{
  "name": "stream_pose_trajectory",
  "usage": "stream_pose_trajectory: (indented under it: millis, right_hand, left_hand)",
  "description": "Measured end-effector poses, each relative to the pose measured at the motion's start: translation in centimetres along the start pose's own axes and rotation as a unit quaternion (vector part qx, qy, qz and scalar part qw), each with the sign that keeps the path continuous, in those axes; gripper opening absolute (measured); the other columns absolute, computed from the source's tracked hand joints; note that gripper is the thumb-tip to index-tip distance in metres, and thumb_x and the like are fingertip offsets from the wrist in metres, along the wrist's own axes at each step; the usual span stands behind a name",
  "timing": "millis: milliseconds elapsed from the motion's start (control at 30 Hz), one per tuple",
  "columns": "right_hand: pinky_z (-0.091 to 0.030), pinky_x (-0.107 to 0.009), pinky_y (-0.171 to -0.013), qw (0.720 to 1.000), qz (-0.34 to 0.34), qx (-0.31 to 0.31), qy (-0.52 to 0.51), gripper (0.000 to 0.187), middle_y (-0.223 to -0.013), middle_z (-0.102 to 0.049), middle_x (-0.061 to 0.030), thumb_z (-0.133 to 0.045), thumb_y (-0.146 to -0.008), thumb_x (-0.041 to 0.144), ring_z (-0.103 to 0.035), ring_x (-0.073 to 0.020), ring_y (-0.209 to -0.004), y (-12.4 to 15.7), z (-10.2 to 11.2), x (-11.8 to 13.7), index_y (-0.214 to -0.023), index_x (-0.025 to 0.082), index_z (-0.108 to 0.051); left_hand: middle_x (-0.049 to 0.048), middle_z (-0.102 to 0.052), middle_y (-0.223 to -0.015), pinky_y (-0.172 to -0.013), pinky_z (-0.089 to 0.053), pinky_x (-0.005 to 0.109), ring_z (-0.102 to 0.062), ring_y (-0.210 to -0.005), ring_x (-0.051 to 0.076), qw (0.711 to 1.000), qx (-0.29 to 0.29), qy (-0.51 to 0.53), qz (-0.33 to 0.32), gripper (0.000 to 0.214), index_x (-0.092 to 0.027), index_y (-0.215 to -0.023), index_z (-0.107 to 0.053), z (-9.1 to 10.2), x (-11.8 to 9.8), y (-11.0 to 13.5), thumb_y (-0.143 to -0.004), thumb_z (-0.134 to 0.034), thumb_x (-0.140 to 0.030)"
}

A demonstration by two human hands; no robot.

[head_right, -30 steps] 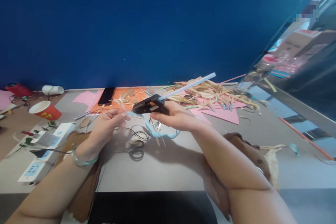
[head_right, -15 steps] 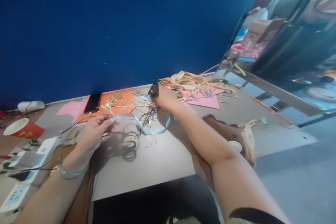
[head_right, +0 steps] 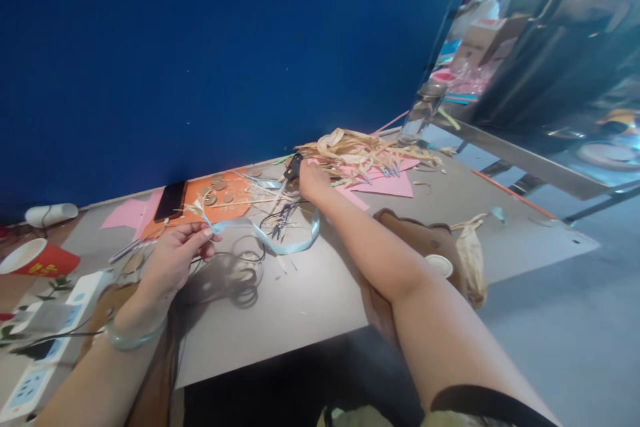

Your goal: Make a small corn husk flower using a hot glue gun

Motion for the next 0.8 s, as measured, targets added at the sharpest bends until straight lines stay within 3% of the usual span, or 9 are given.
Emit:
stream_pose_trajectory:
  millis: [133,233,300,367,433,500,567,633,800]
  right_hand:
    - [-0.041,-0.039,-0.085,1.000,-0.008,0.008,0.002,0.046,-0.117,-0.056,-0.0280,-0.055,-0.085,0.017,-0.056,-0.0324,-0.104,0.1,-0.1,0.1,-0.125,0.000,-0.043]
    - [-0.033,-0.048,-0.095,1.000,0.010,-0.028,0.004,0.044,-0.124,-0.051,-0.0308,-0.053,-0.083,0.015,-0.047,-0.0388,-0.116,1.4,1.6,1.6,-0.123,-0.002,-0.047]
    - [-0.030,-0.050,-0.099,0.990,0.101,-0.082,-0.058,0.040,-0.124,-0.053,-0.0268,-0.054,-0.085,0.020,-0.045,-0.0375,-0.118,3.2,3.4,4.1,-0.121,0.004,-0.053]
    - [-0.037,-0.043,-0.097,0.954,0.202,-0.029,-0.221,0.034,-0.118,-0.061,-0.0173,-0.055,-0.087,0.029,-0.053,-0.0291,-0.111,5.3,4.0,6.8,-0.116,0.012,-0.059]
    - [-0.043,-0.038,-0.093,0.880,0.263,0.108,-0.381,0.034,-0.114,-0.066,-0.0106,-0.051,-0.090,0.039,-0.059,-0.0233,-0.105,7.4,3.5,9.3,-0.112,0.016,-0.063]
    - [-0.043,-0.036,-0.094,0.804,0.287,0.221,-0.471,0.037,-0.113,-0.068,-0.0070,-0.046,-0.092,0.044,-0.059,-0.0207,-0.107,9.3,2.9,11.2,-0.109,0.018,-0.066]
    - [-0.042,-0.033,-0.096,0.751,0.298,0.290,-0.513,0.037,-0.113,-0.068,-0.0052,-0.045,-0.093,0.044,-0.059,-0.0187,-0.108,10.6,2.5,12.2,-0.108,0.018,-0.067]
    - [-0.043,-0.031,-0.091,0.734,0.302,0.317,-0.520,0.034,-0.105,-0.069,-0.0042,-0.048,-0.092,0.043,-0.060,-0.0171,-0.101,11.2,2.3,12.6,-0.102,0.017,-0.068]
    - [-0.045,-0.025,-0.076,0.735,0.281,0.326,-0.524,0.023,-0.090,-0.066,-0.0019,-0.063,-0.083,0.036,-0.059,-0.0126,-0.082,11.2,1.8,12.3,-0.093,0.015,-0.065]
  left_hand:
    - [0.0035,-0.069,-0.071,-0.046,-0.043,0.020,-0.055,-0.048,0.008,1.000,-0.002,0.027,0.005,0.027,-0.013,-0.080,-0.059,-0.1,-0.2,0.0,-0.071,-0.074,-0.033]
    - [0.0035,-0.069,-0.069,-0.044,-0.042,0.020,-0.054,-0.046,0.007,0.999,0.003,0.041,0.011,0.027,-0.014,-0.076,-0.058,-0.4,-0.3,0.1,-0.069,-0.075,-0.033]
    - [0.0028,-0.068,-0.068,-0.045,-0.042,0.020,-0.054,-0.047,0.008,0.999,0.016,0.044,0.014,0.026,-0.014,-0.075,-0.058,-0.7,-0.4,0.3,-0.070,-0.074,-0.034]
    - [0.0016,-0.067,-0.063,-0.047,-0.043,0.020,-0.055,-0.047,0.008,0.999,0.029,0.039,0.018,0.025,-0.015,-0.075,-0.058,-1.0,-0.4,0.4,-0.071,-0.073,-0.034]
    - [-0.0004,-0.063,-0.056,-0.049,-0.045,0.022,-0.055,-0.047,0.009,0.999,0.036,0.033,0.023,0.025,-0.015,-0.075,-0.058,-1.3,-0.3,0.6,-0.071,-0.074,-0.035]
    - [-0.0020,-0.060,-0.051,-0.050,-0.046,0.023,-0.056,-0.047,0.011,0.998,0.042,0.029,0.026,0.026,-0.015,-0.075,-0.059,-1.5,-0.3,0.7,-0.070,-0.074,-0.035]
    - [-0.0019,-0.061,-0.052,-0.049,-0.046,0.023,-0.056,-0.046,0.011,0.998,0.054,0.025,0.027,0.025,-0.015,-0.076,-0.059,-1.7,-0.2,0.8,-0.071,-0.074,-0.035]
    - [-0.0011,-0.063,-0.056,-0.049,-0.046,0.022,-0.056,-0.046,0.010,0.998,0.064,0.011,0.023,0.024,-0.015,-0.077,-0.060,-1.9,-0.3,1.0,-0.073,-0.073,-0.035]
    - [-0.0010,-0.061,-0.053,-0.048,-0.045,0.022,-0.056,-0.045,0.010,0.997,0.051,-0.054,0.011,0.022,-0.015,-0.074,-0.062,-2.0,-0.6,1.2,-0.074,-0.071,-0.034]
Point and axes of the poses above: each hand's wrist, its own y-axis away from the middle knuckle, its own z-axis out of the back of the hand, x = y × z, the point moved 7 cm from there along -y, towards the middle knuckle
